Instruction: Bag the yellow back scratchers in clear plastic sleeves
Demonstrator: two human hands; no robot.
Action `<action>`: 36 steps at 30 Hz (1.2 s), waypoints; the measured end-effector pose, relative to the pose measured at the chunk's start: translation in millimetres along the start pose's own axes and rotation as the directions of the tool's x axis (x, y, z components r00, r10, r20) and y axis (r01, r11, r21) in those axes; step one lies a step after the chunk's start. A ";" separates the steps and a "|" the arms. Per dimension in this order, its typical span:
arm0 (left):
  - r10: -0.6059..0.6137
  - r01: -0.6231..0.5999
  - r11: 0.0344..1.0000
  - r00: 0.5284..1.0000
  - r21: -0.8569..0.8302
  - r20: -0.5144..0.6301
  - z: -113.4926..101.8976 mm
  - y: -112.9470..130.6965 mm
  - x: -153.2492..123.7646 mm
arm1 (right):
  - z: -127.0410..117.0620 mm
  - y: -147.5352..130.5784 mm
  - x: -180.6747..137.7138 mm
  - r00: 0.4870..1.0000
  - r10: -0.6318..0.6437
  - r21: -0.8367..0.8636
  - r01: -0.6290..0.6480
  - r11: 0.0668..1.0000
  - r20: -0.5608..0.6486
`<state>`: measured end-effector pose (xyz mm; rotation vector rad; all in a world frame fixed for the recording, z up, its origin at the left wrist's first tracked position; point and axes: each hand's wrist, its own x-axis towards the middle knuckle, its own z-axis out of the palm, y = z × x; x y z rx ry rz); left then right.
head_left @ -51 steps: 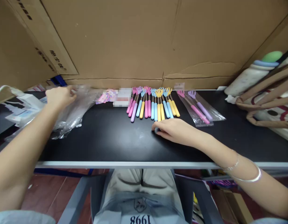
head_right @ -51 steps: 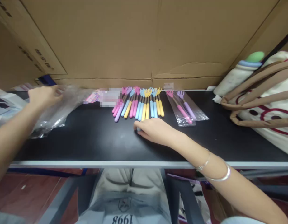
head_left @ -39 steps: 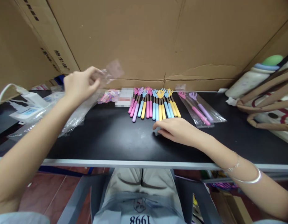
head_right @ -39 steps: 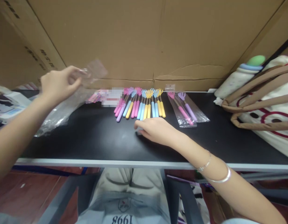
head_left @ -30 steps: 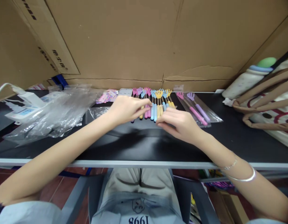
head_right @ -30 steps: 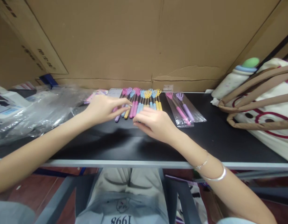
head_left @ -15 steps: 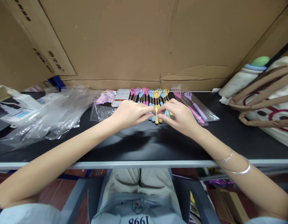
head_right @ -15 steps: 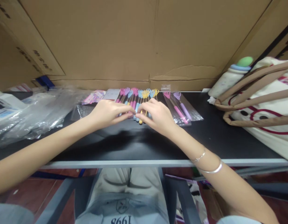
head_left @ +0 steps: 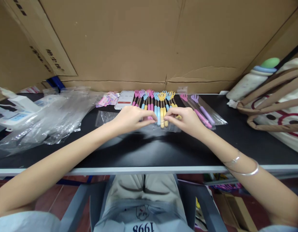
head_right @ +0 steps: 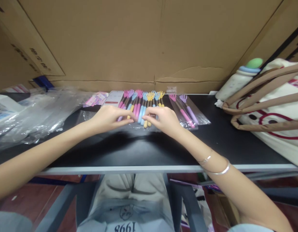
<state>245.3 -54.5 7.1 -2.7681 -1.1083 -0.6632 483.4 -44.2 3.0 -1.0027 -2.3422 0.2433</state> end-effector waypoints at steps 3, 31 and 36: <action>-0.029 0.037 0.990 0.998 -0.133 0.063 -7.4 -8.0 -2.4 | -3.5 3.4 1.4 0.999 0.049 0.095 -0.049 0.994 0.002; -0.157 0.176 0.955 0.983 -0.238 0.095 -21.8 -71.1 -32.0 | -42.0 59.3 2.1 0.973 0.164 0.138 -0.187 0.973 0.162; -0.186 0.204 0.940 0.978 -0.273 0.093 -22.9 -67.7 -33.3 | -45.7 56.7 1.2 0.972 0.170 0.160 -0.197 0.967 0.164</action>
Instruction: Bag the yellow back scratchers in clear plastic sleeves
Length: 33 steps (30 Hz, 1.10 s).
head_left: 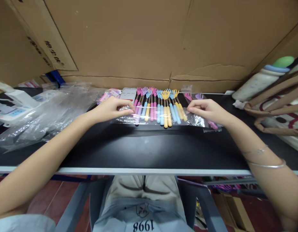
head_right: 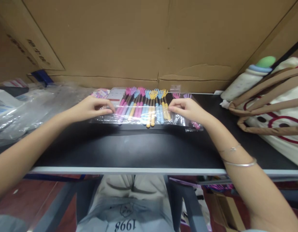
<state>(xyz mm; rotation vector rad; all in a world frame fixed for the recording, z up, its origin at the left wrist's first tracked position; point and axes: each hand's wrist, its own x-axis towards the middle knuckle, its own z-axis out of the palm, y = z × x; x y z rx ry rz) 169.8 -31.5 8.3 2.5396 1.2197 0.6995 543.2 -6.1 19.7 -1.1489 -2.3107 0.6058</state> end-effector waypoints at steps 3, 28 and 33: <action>-0.019 0.019 0.999 1.000 -0.041 -0.002 -0.4 1.9 -1.1 | -4.7 -0.9 -1.7 0.999 0.036 0.019 -0.035 0.999 -0.018; -0.178 0.142 0.909 0.982 -0.392 -0.057 6.8 -3.3 0.1 | -12.5 7.4 -8.6 0.979 0.203 0.396 -0.188 0.899 0.006; -0.163 0.141 0.921 0.986 -0.363 -0.030 14.9 -9.0 1.8 | -11.1 -1.0 -9.1 0.985 0.171 0.448 -0.165 0.879 0.027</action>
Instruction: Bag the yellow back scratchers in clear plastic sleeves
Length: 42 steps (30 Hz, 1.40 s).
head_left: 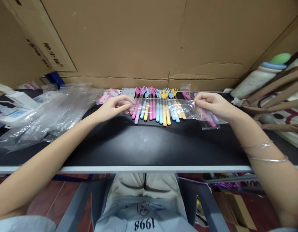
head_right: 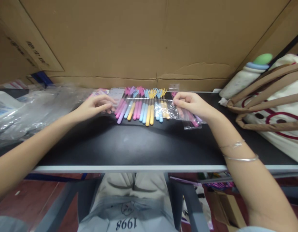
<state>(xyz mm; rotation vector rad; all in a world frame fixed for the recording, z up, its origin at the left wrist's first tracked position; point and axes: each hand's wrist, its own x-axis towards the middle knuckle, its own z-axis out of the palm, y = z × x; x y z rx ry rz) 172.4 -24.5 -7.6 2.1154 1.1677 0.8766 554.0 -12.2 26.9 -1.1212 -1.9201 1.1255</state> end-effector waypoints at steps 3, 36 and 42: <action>0.008 -0.008 1.000 0.999 -0.007 -0.036 -0.3 -2.2 0.9 | 2.2 -3.8 -1.3 1.000 -0.001 0.003 0.001 1.000 -0.007; -0.050 -0.048 0.994 0.616 -0.100 -0.786 -20.6 2.6 2.0 | -9.4 16.2 12.3 0.917 -0.005 0.024 0.016 1.000 -0.398; 0.656 -0.188 0.626 0.652 0.756 -0.381 -7.9 15.6 -10.8 | -3.9 27.9 13.8 0.966 -0.174 -0.659 0.005 0.753 -0.191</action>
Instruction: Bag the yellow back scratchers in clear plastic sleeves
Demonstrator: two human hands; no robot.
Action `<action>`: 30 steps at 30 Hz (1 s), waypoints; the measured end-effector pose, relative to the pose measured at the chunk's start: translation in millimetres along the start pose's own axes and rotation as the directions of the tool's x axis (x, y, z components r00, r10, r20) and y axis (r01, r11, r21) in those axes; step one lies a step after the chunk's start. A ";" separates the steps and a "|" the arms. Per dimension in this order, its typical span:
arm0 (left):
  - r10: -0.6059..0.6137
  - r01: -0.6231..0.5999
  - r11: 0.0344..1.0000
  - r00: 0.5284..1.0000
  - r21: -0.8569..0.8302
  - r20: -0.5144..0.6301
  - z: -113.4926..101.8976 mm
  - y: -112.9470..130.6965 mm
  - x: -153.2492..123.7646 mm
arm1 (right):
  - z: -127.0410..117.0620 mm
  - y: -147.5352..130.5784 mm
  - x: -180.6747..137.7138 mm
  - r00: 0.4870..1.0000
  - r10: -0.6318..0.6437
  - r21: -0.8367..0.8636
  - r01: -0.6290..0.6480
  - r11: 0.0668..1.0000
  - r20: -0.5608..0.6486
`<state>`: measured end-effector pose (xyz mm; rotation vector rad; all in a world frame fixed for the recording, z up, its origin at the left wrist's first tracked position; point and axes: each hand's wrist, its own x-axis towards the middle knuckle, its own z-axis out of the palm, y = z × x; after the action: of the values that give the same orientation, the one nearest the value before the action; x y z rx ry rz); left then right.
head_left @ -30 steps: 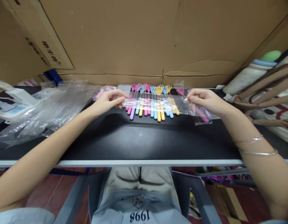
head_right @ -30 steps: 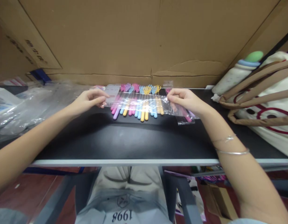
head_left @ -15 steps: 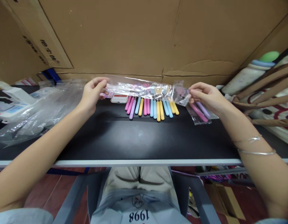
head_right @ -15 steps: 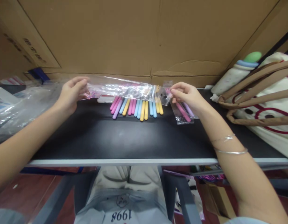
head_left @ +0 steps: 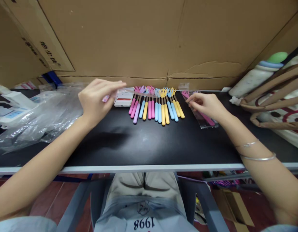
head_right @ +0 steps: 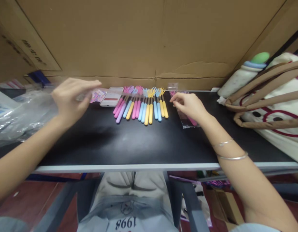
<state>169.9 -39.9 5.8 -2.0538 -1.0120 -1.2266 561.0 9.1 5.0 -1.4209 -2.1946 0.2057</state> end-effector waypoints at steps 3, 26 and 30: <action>0.291 -0.296 0.955 0.947 0.016 0.138 -0.7 16.1 -0.8 | 1.0 0.6 -0.7 0.996 -0.043 -0.183 0.057 0.982 0.076; 0.441 -0.342 0.896 0.748 -0.282 0.495 24.9 52.9 -22.1 | 17.3 2.2 -2.7 0.960 -0.216 -0.269 0.259 0.928 0.180; 0.433 -0.288 0.897 0.725 -0.336 0.536 22.3 54.9 -20.8 | 17.7 -1.1 -3.2 0.963 -0.183 -0.271 0.232 0.934 0.196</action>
<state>219.4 -61.4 -26.4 -2.7585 -0.6659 -0.4926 552.3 8.4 -10.8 -1.3450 -2.5816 -0.0824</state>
